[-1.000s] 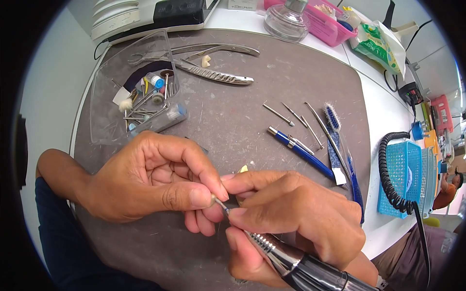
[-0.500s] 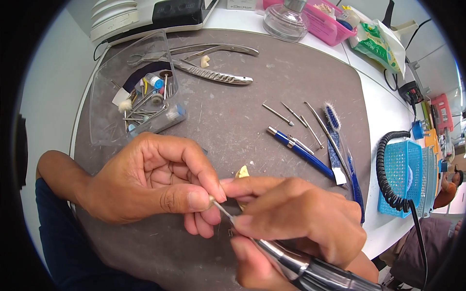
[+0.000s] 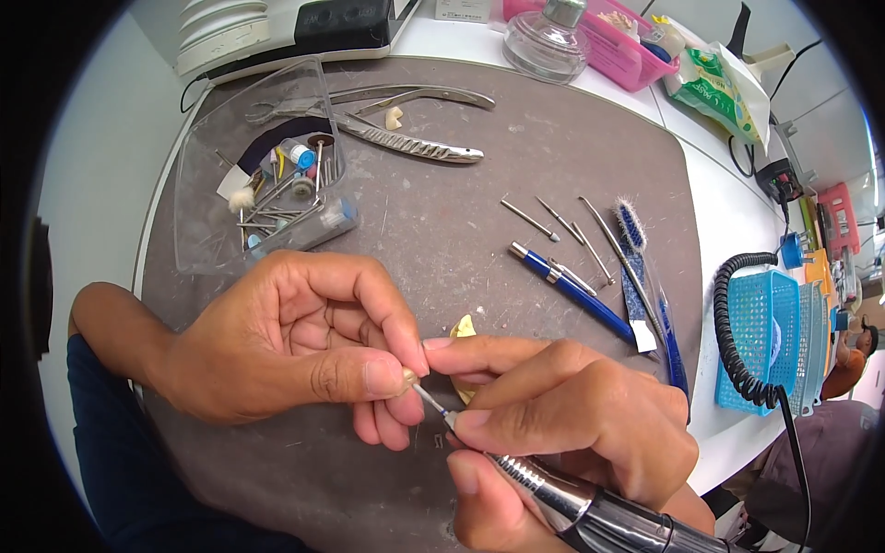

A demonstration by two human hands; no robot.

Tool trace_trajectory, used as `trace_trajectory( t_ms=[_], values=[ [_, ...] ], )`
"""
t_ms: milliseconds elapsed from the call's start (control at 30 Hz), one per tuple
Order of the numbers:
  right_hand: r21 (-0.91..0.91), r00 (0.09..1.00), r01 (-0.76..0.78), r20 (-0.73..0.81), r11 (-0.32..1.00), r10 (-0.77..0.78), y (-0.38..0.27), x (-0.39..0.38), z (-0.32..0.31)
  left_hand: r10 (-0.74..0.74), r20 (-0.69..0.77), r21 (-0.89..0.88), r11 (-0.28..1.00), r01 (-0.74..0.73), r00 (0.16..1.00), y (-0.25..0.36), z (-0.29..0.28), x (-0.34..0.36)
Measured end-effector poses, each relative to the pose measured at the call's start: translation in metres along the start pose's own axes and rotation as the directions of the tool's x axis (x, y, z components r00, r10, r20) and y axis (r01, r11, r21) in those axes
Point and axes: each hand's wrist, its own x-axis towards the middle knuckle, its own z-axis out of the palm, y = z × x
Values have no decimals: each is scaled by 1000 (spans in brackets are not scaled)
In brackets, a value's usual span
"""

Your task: Refining and adjusting a dental prosthesis model using hand tools on a laboratory bench.

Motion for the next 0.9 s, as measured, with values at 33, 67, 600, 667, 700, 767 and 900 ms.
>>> trace_trajectory(
  t_ms=[33, 67, 600, 667, 700, 767, 900],
  values=[
    [16, 1000, 22, 0, 1000, -22, 1, 0, 0, 1, 0, 0, 1000, -1, 1000, 0, 0, 0],
    [16, 1000, 22, 0, 1000, -22, 2, 1, 1, -2, -1, -7, 1000, 2, 1000, 0, 0, 0],
    [-64, 996, 82, -30, 995, -84, 7, 7, 5, 42, 18, 22, 999, -42, 999, -3, 0, 1],
    [-75, 996, 80, -24, 994, -82, 7, 8, 4, 36, 16, 30, 999, -37, 999, -3, 0, 0],
    [-88, 996, 88, -14, 992, -90, 6, 9, 4, 31, 16, 37, 999, -31, 999, -3, 0, 1],
    [-99, 995, 99, -2, 990, -100, 6, 8, 4, 31, 23, 33, 999, -32, 999, -3, -1, 1],
    [-79, 996, 92, -14, 993, -93, 8, 9, 2, 23, 37, 49, 998, -25, 999, -2, -1, 1]
  ],
)
